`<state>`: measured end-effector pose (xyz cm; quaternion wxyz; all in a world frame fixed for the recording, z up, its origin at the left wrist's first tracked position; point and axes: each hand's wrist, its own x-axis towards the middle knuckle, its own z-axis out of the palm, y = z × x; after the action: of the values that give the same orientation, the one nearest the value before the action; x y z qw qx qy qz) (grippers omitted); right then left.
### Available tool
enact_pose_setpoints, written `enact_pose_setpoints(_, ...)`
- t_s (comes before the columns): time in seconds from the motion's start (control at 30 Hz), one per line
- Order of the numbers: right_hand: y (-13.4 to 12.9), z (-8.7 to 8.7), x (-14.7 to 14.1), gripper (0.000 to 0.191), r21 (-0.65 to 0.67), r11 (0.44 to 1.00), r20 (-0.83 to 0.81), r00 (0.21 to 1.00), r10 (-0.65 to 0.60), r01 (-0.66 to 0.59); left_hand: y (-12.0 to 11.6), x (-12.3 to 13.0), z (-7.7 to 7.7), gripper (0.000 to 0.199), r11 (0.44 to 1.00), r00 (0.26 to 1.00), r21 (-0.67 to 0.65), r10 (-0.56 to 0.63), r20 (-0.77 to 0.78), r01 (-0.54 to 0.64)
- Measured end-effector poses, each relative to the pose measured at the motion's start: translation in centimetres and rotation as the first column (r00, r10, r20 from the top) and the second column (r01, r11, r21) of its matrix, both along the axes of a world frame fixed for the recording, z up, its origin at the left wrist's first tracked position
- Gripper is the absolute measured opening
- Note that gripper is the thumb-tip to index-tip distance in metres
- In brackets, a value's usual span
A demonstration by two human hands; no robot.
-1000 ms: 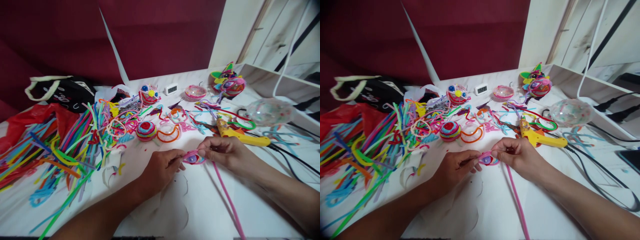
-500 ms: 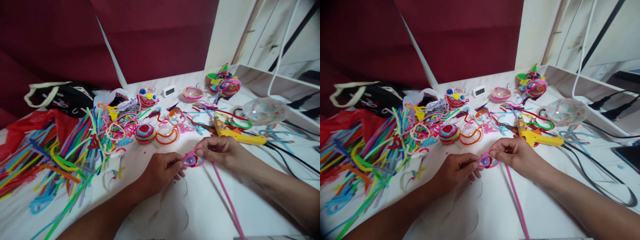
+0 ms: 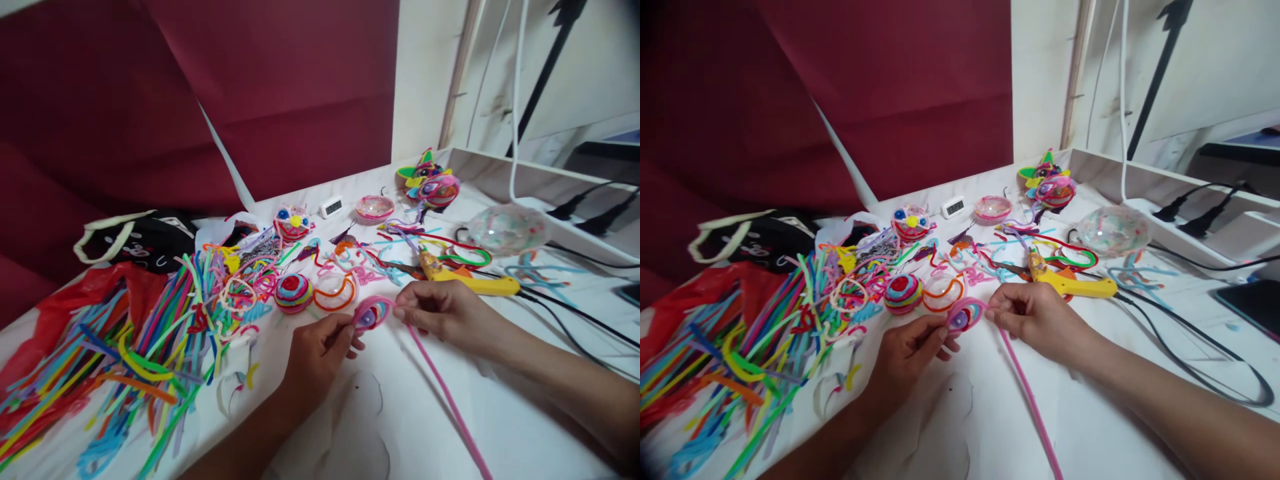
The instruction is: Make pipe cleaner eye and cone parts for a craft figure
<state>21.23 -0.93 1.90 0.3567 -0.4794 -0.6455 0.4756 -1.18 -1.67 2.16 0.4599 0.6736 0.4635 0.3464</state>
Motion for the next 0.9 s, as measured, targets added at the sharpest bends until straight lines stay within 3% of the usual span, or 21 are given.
enact_pose_setpoints(0.2,-0.1,0.7,-1.4,0.029,-0.121,0.992,-0.199,0.978,-0.061,0.038,-0.5,0.4,0.1,0.021,0.998,0.998,0.038,0.047,0.039,-0.048)
enact_pose_setpoints(0.47,-1.0,2.3,-3.3,0.032,-0.17,0.977,-0.345,0.921,-0.179,0.127,-1.1,0.9,0.0,0.021,0.984,0.98,0.078,0.15,0.127,-0.161)
enact_pose_setpoints(0.6,-1.5,2.5,-4.4,0.031,-0.154,0.969,-0.4,0.885,-0.238,0.191,-1.2,0.7,-0.2,0.02,0.986,0.977,0.075,0.134,0.167,-0.148)
enact_pose_setpoints(0.9,-1.9,2.4,-6.3,0.029,-0.065,0.944,-0.487,0.816,-0.312,0.322,-1.6,1.0,0.0,0.024,0.981,0.936,-0.062,0.193,0.294,-0.182)
